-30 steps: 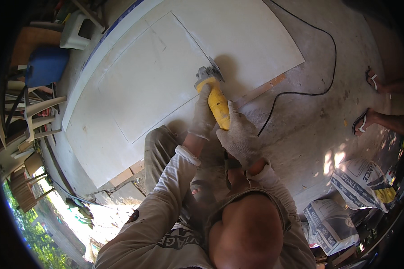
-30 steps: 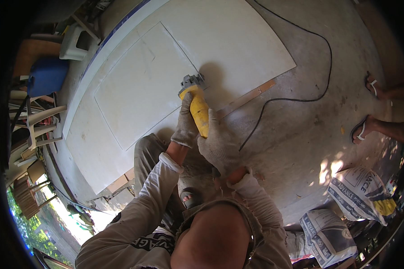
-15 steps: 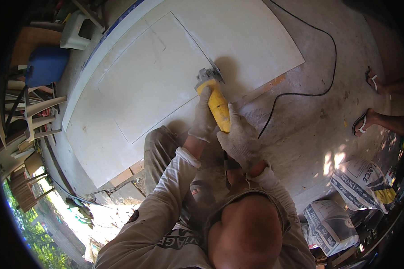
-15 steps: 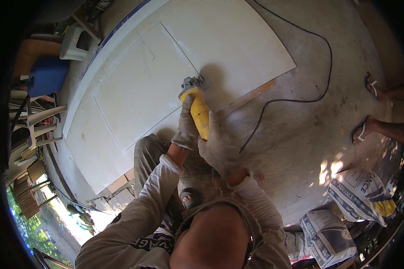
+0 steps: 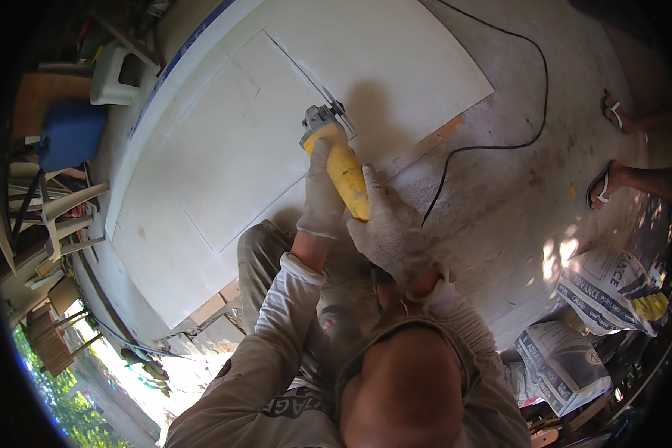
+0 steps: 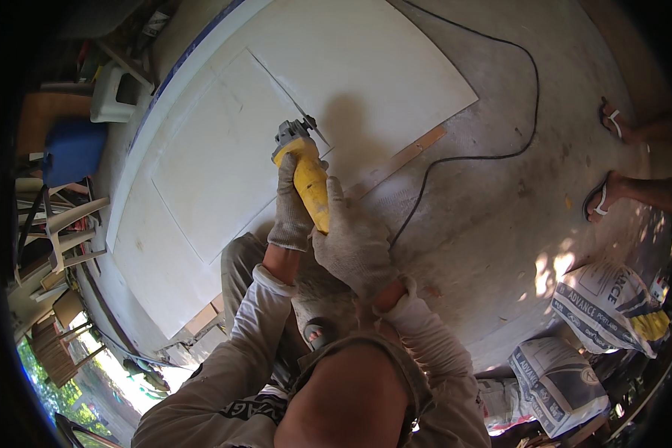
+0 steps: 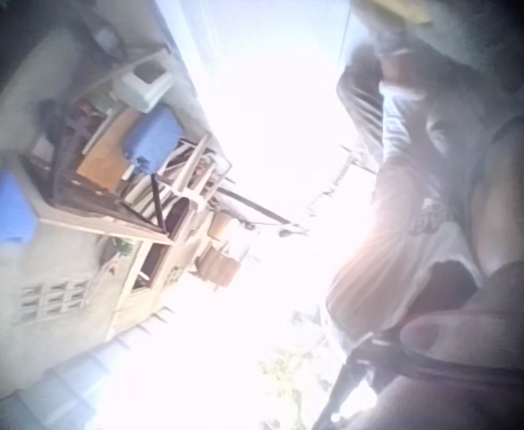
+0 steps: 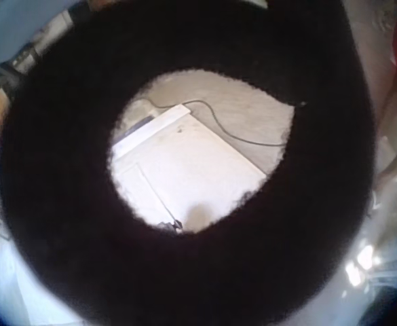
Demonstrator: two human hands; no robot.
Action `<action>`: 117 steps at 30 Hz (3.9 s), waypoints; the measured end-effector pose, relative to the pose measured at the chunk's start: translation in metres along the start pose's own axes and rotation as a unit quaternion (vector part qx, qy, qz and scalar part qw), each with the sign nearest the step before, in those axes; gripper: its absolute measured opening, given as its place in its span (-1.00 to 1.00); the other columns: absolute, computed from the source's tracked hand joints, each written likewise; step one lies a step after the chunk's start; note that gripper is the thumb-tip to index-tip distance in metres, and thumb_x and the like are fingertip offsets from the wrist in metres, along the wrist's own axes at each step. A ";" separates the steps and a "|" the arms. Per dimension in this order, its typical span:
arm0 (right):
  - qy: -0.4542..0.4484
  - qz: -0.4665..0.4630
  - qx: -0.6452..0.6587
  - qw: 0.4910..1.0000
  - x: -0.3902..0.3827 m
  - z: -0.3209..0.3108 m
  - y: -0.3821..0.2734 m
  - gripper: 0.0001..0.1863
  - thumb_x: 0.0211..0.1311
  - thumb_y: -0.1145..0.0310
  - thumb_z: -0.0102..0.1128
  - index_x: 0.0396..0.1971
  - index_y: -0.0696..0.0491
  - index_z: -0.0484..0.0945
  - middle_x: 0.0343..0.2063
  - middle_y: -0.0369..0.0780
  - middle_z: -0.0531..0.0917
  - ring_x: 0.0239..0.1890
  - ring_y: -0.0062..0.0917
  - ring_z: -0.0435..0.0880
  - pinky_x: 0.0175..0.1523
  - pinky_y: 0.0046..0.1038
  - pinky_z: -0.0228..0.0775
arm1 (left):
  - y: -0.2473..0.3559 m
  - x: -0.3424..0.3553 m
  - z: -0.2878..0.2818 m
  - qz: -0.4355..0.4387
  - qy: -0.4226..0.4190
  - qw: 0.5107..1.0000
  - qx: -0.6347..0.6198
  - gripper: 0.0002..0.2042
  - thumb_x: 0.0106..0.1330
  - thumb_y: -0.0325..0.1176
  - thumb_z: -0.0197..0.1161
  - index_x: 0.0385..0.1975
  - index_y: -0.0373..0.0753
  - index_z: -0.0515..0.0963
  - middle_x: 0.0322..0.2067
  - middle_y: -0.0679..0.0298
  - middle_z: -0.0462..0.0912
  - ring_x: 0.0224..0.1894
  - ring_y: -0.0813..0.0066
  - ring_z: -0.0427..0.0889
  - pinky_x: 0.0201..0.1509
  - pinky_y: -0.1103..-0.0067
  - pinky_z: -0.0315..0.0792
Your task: The person uses a yellow angle grinder to cut along marked lines on a large white tile laid on the floor. The person holds the tile steady with one hand while guiding the grinder with the other, creating a visible cut line.
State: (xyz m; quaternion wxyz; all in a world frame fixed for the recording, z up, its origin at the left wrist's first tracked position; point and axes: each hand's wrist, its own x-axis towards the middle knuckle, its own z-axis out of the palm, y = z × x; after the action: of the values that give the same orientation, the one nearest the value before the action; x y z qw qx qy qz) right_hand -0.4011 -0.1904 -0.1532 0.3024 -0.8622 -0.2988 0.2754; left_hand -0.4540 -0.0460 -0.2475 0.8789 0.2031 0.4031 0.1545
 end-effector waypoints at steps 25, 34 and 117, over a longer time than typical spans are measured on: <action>-0.020 0.054 0.004 0.998 0.003 0.006 0.005 -0.15 0.21 0.20 0.42 0.52 0.00 0.37 -0.06 0.02 0.73 -0.04 0.00 0.78 0.12 -0.02 0.64 | -0.016 0.009 -0.018 -0.029 0.002 0.999 -0.025 -0.47 0.56 0.17 0.23 0.15 -0.21 0.52 -0.12 0.22 0.68 -0.15 0.38 0.73 -0.03 0.43 0.68; -0.102 0.126 -0.006 0.987 0.012 -0.005 -0.005 -0.13 0.22 0.20 0.40 0.55 -0.01 0.33 0.03 0.01 0.73 0.09 -0.02 0.76 0.27 -0.07 0.61 | -0.016 0.015 -0.021 -0.031 0.008 0.999 -0.029 -0.47 0.55 0.16 0.26 0.15 -0.22 0.51 -0.14 0.22 0.67 -0.16 0.36 0.73 -0.03 0.41 0.69; -0.048 0.060 -0.026 0.997 -0.002 0.005 0.007 -0.09 0.20 0.22 0.42 0.55 0.07 0.26 -0.11 0.06 0.72 -0.06 0.01 0.78 0.07 -0.01 0.64 | -0.027 0.004 -0.018 -0.032 0.024 0.999 -0.024 -0.43 0.46 0.21 0.36 0.12 -0.20 0.54 -0.15 0.24 0.68 -0.16 0.39 0.74 -0.03 0.41 0.74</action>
State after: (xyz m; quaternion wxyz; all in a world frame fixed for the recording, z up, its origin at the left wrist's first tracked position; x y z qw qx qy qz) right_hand -0.4031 -0.1944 -0.1609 0.2483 -0.8720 -0.2677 0.3262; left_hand -0.4619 -0.0636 -0.2737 0.8782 0.1652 0.4262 0.1406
